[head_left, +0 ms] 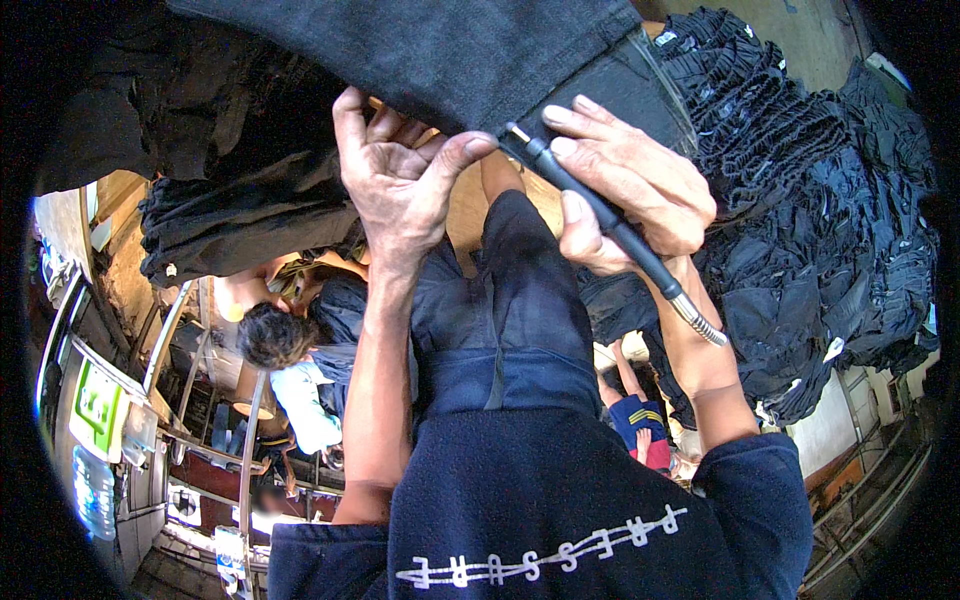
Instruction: The person uses a pen-like tool to trim loose threads and seams on black garments. They handle each garment one at a time, turning it over to access different edges and seams, then place the finished item aside.
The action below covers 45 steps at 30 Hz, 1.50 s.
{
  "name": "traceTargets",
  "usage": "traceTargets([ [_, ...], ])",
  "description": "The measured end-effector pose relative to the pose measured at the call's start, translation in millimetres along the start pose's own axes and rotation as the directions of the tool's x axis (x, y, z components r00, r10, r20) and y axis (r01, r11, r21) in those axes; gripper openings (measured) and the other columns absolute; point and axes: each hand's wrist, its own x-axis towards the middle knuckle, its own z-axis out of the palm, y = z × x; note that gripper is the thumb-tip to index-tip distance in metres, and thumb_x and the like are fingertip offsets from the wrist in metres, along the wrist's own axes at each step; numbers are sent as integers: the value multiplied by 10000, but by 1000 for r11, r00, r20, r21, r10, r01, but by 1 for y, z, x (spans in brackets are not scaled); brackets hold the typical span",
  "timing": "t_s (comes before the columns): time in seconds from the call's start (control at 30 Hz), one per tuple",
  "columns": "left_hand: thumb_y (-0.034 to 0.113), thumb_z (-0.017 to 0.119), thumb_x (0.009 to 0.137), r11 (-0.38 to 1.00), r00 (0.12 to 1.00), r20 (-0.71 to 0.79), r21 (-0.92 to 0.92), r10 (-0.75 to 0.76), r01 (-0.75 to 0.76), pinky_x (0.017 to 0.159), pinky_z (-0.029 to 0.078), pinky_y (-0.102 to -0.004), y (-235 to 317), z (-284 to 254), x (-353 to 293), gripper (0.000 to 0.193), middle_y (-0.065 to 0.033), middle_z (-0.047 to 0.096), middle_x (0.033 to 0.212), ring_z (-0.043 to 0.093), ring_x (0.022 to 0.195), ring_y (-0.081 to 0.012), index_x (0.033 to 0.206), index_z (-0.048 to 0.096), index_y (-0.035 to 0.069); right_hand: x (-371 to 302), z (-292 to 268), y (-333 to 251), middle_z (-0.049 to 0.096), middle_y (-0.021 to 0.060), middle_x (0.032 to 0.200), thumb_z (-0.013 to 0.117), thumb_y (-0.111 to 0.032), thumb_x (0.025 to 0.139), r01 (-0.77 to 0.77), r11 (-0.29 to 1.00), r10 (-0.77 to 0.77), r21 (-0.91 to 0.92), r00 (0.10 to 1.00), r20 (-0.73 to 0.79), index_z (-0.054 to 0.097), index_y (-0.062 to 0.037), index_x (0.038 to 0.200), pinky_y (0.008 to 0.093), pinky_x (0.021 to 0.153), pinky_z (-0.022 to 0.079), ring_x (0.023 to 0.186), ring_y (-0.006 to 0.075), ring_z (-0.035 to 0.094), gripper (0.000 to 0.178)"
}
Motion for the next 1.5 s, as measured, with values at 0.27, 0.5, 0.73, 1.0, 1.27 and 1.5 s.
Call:
traceTargets([
  [0.27, -127, 890, 807, 996, 995, -48, -8, -86, 86, 996, 623, -364, -4, -4, 1, 748, -145, 661, 1253, 689, 1188, -236, 1399, 448, -11, 0, -1, -2, 798, 185, 935, 742, -40, 796, -8, 1000, 8, 0, 1000, 19, 796, 63, 1030, 530, 977, 645, 1002, 383, 816, 262],
  [0.5, -44, 965, 761, 994, 997, -63, 96, -37, 43, 1027, 570, -334, -3, -5, 2, 683, -102, 732, 1220, 702, 1142, -183, 1306, 554, 2, -3, 3, 1, 800, 182, 941, 736, 6, 749, -27, 999, 24, -32, 996, -85, 792, 56, 1024, 526, 971, 647, 991, 379, 819, 285],
  [0.73, 27, 963, 802, 988, 999, -40, 152, -28, 34, 990, 574, -320, -6, -8, 1, 609, -88, 762, 1192, 723, 1073, -166, 1308, 629, -13, -6, 6, 3, 798, 174, 903, 717, 17, 724, -37, 998, 28, -51, 985, -169, 791, 54, 1004, 520, 960, 650, 956, 371, 824, 291],
  [1.0, 8, 926, 787, 935, 999, -49, 355, 0, 17, 747, 558, -271, -10, -22, 11, 257, -29, 768, 894, 675, 807, -90, 969, 744, 0, 1, -2, 5, 800, 238, 943, 712, -2, 786, -197, 980, 194, 27, 924, -328, 773, 101, 1041, 517, 968, 641, 963, 367, 820, 281],
  [1.27, -22, 802, 839, 982, 992, -126, 188, 6, 18, 752, 528, -279, -46, -20, 28, 169, -26, 761, 916, 657, 807, -108, 989, 729, -44, 4, -4, 6, 798, 225, 942, 716, -8, 766, -20, 1000, 21, 11, 993, -114, 774, 80, 1011, 526, 972, 646, 981, 372, 817, 266],
  [1.5, -21, 765, 875, 982, 992, -108, 184, 66, -46, 795, 516, -260, -52, -13, 22, 192, -29, 766, 960, 668, 860, -101, 1064, 742, -48, -2, -2, 6, 794, 191, 921, 712, -17, 759, 10, 1000, -12, -28, 996, -88, 777, 66, 999, 522, 975, 645, 971, 368, 820, 262],
])
